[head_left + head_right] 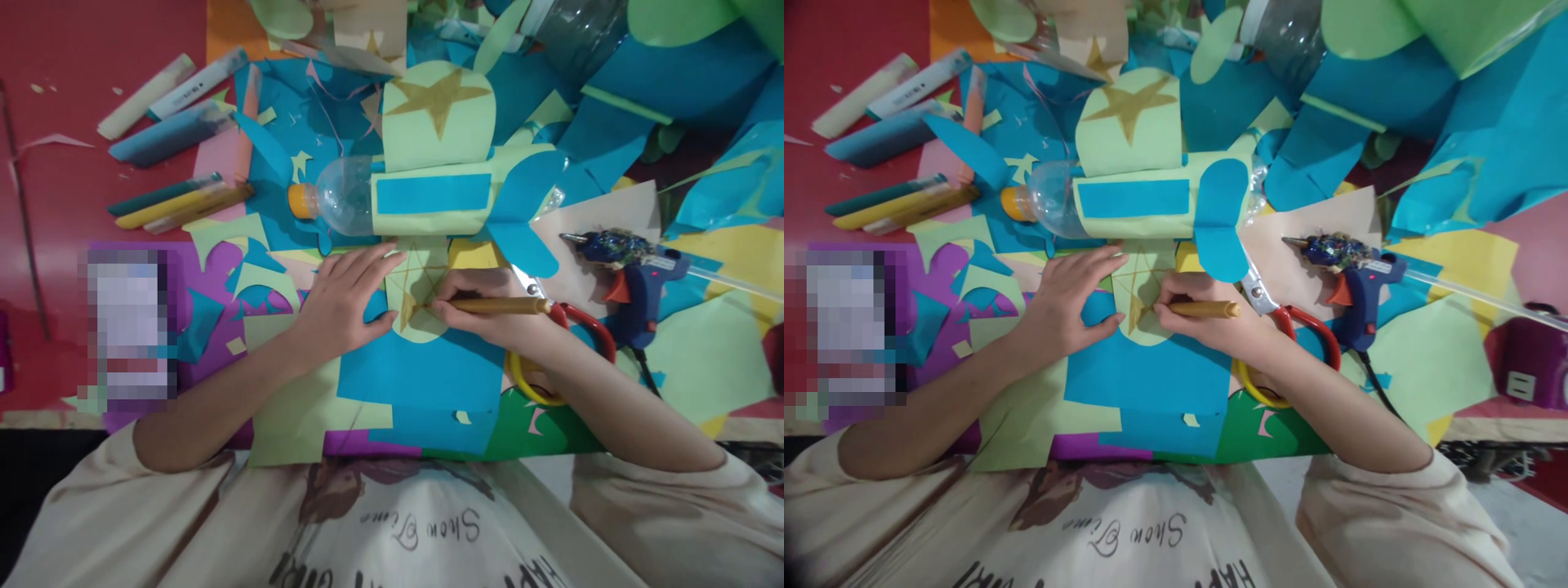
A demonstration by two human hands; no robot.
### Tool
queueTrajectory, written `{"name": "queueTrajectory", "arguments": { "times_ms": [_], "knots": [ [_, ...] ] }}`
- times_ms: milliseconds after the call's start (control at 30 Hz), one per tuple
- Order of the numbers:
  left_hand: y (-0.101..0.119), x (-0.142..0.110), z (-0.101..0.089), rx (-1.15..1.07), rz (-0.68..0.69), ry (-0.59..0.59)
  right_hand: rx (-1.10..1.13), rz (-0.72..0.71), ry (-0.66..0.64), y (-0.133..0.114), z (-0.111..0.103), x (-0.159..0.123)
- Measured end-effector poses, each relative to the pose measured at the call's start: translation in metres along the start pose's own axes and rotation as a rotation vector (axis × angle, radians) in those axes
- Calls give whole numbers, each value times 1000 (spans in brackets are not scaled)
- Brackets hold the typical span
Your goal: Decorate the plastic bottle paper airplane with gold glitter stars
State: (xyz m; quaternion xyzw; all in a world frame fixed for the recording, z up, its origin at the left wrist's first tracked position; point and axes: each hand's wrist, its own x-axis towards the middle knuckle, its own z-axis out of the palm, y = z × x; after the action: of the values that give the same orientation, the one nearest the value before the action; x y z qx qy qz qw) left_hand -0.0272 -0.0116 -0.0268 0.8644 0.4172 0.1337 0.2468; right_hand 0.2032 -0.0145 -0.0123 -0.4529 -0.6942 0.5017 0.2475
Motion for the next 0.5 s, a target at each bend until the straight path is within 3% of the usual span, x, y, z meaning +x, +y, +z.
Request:
{"name": "queueTrajectory", "arguments": {
  "times_ms": [267,500],
  "knots": [
    [-1,-1,0,9,10,8,16,86,-86,-3,-5,3],
    [-2,-1,1,18,40,35,45,132,-36,-5,-5,6]
  ]
}}
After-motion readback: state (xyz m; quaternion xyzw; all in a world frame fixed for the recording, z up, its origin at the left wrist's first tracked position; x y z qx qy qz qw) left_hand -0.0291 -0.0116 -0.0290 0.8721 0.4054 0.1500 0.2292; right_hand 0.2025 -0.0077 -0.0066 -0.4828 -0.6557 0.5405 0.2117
